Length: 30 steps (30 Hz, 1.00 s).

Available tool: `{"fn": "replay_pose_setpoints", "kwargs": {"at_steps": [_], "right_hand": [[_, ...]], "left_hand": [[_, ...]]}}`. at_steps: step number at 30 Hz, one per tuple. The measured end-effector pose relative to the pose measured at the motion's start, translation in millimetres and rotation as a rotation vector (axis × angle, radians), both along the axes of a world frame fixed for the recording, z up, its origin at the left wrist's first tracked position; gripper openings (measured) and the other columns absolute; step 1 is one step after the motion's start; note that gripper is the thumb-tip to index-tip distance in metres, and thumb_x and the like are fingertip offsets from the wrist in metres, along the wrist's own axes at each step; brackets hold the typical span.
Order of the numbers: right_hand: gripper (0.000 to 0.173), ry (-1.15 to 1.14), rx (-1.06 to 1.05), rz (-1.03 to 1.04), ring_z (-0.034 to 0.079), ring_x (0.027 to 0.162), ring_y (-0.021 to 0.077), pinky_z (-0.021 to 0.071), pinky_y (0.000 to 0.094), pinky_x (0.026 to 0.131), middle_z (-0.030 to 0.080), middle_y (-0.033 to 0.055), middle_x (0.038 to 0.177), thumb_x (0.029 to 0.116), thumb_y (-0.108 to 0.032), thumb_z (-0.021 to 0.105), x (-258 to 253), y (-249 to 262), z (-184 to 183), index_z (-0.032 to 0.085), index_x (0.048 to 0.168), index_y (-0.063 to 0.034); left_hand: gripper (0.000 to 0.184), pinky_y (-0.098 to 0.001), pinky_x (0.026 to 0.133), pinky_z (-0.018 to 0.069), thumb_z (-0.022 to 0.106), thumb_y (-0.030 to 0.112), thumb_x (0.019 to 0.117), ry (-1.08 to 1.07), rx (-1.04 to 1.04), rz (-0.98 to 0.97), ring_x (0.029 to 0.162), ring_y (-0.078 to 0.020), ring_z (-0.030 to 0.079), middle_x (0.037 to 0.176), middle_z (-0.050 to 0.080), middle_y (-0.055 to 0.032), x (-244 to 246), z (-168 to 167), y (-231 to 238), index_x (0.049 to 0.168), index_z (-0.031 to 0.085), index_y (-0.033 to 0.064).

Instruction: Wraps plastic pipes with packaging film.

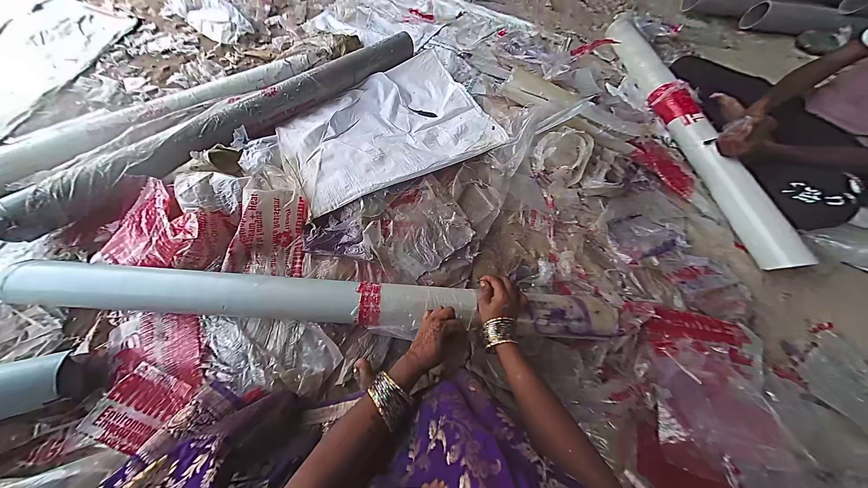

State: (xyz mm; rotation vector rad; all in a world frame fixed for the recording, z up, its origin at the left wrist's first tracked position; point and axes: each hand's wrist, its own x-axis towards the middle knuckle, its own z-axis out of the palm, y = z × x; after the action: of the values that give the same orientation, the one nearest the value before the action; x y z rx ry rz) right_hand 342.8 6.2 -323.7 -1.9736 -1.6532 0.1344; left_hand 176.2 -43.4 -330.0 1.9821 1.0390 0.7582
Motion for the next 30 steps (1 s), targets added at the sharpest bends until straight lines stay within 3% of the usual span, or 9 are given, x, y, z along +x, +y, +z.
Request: {"fn": "replay_pose_setpoints", "kwargs": {"at_steps": [3,6,8,13,19,22,25,30], "right_hand": [[0.019,0.094,-0.01,-0.032,0.067,0.104,0.0486,0.0458,0.0684,0.089,0.07,0.0287,0.109,0.0955,-0.004,0.061,11.2,-7.1,12.0,0.077,0.105,0.0016],[0.027,0.201,-0.152,-0.013,0.063,0.113,0.0455,0.0497,0.056,0.099,0.065,0.0315,0.12,0.0942,0.008,0.056,16.8,-27.9,31.3,0.074,0.115,0.0045],[0.029,0.242,-0.183,0.078,0.064,0.113,0.0435,0.0506,0.0499,0.102,0.065,0.0325,0.119,0.0924,0.012,0.056,14.3,-40.4,37.4,0.073,0.116,0.0071],[0.02,0.189,-0.073,0.249,0.071,0.095,0.0406,0.055,0.0536,0.091,0.073,0.0264,0.099,0.0885,0.01,0.063,4.9,-37.6,33.0,0.079,0.099,0.0051],[0.025,0.046,-0.188,0.235,0.07,0.096,0.0444,0.0504,0.0622,0.089,0.072,0.026,0.099,0.0892,0.012,0.059,10.0,-40.8,28.9,0.08,0.097,0.001],[0.024,0.064,-0.336,0.156,0.069,0.101,0.0417,0.0508,0.057,0.094,0.071,0.026,0.104,0.0917,0.01,0.059,17.9,-48.0,40.4,0.079,0.103,0.0019],[0.02,0.16,-0.244,0.134,0.069,0.098,0.0379,0.0539,0.0491,0.094,0.071,0.0259,0.1,0.0894,0.011,0.063,16.8,-47.3,41.2,0.079,0.1,0.0039],[0.021,0.18,-0.252,0.142,0.069,0.099,0.0373,0.0533,0.0473,0.096,0.072,0.0257,0.101,0.0901,0.009,0.064,2.2,-36.4,39.1,0.079,0.104,0.0029]], "left_hand": [[0.013,-0.059,0.088,0.0453,0.068,0.008,0.0903,-0.075,-0.018,-0.035,0.097,-0.0396,0.065,0.092,0.068,-0.0203,-3.4,-8.2,2.5,0.087,0.077,-0.0007],[0.015,-0.0592,0.091,0.0437,0.067,0.008,0.092,-0.077,-0.059,-0.065,0.102,-0.0404,0.064,0.095,0.069,-0.0219,-5.8,-3.4,11.5,0.089,0.076,-0.0033],[0.016,-0.0599,0.094,0.0425,0.066,0.007,0.0921,-0.086,-0.104,-0.086,0.104,-0.0412,0.064,0.098,0.069,-0.0239,-7.3,3.0,19.9,0.091,0.076,-0.0052],[0.016,-0.0583,0.097,0.0396,0.066,0.006,0.0925,-0.121,-0.161,-0.111,0.107,-0.039,0.062,0.1,0.068,-0.0245,-9.8,10.1,26.4,0.093,0.076,-0.0061],[0.016,-0.0584,0.098,0.0383,0.066,0.005,0.0925,-0.106,-0.18,-0.151,0.107,-0.0396,0.061,0.1,0.067,-0.0249,-11.5,10.2,28.5,0.093,0.076,-0.0058],[0.015,-0.0597,0.098,0.0374,0.066,0.005,0.0919,-0.097,-0.175,-0.18,0.107,-0.0407,0.061,0.099,0.067,-0.0252,-11.6,9.4,29.4,0.092,0.077,-0.0053],[0.015,-0.0596,0.098,0.037,0.067,0.007,0.0923,-0.099,-0.174,-0.188,0.107,-0.0405,0.06,0.099,0.067,-0.0251,-11.9,9.1,33.5,0.092,0.077,-0.0051],[0.016,-0.0589,0.099,0.0377,0.068,0.007,0.0922,-0.084,-0.2,-0.201,0.108,-0.0401,0.06,0.101,0.067,-0.0255,-12.4,13.1,38.0,0.092,0.076,-0.0063]]}}
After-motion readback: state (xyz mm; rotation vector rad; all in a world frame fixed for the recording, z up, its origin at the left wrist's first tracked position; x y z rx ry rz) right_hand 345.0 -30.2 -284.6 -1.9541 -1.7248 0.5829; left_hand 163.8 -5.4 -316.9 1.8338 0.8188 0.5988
